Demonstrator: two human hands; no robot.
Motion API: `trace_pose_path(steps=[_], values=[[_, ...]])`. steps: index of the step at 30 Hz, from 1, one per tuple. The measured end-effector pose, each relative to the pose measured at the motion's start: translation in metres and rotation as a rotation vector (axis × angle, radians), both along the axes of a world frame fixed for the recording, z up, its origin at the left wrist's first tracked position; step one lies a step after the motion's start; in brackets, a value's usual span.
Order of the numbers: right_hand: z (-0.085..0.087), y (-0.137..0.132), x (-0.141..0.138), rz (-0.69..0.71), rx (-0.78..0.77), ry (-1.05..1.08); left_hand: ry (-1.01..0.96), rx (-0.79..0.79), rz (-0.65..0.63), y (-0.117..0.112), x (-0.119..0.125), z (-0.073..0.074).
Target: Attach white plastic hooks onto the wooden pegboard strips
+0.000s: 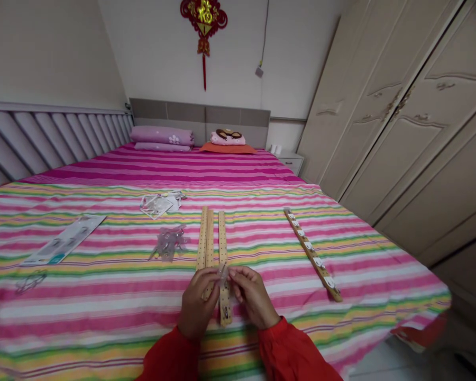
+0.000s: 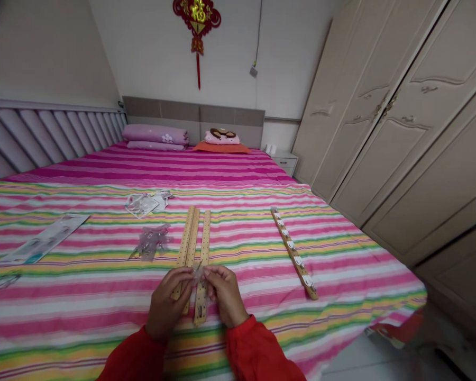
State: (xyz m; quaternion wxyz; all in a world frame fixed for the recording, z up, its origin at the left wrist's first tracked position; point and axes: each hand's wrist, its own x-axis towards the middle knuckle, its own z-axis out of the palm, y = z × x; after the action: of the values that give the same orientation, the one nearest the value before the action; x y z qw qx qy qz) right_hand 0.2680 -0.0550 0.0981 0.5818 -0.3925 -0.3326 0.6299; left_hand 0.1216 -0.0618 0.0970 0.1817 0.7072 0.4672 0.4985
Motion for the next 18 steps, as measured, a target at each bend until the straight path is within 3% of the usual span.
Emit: trace_pose_path(steps=[5,9,12,15,18], values=[[-0.003,0.002,0.000,-0.024,-0.017,0.027,-0.163,-0.127,-0.020,0.003,0.003,-0.008],[-0.004,0.001,-0.002,-0.090,-0.042,0.095,-0.489,-0.393,0.020,0.006,0.008,-0.012],[-0.006,-0.002,-0.008,-0.132,-0.074,0.121,-0.623,-0.576,-0.040,0.006,0.012,-0.012],[-0.009,-0.006,-0.014,-0.112,-0.088,0.116,-0.697,-0.637,-0.100,0.006,0.013,-0.008],[-0.010,-0.008,-0.014,-0.050,-0.079,0.103,-0.771,-0.668,-0.065,0.011,0.011,-0.002]])
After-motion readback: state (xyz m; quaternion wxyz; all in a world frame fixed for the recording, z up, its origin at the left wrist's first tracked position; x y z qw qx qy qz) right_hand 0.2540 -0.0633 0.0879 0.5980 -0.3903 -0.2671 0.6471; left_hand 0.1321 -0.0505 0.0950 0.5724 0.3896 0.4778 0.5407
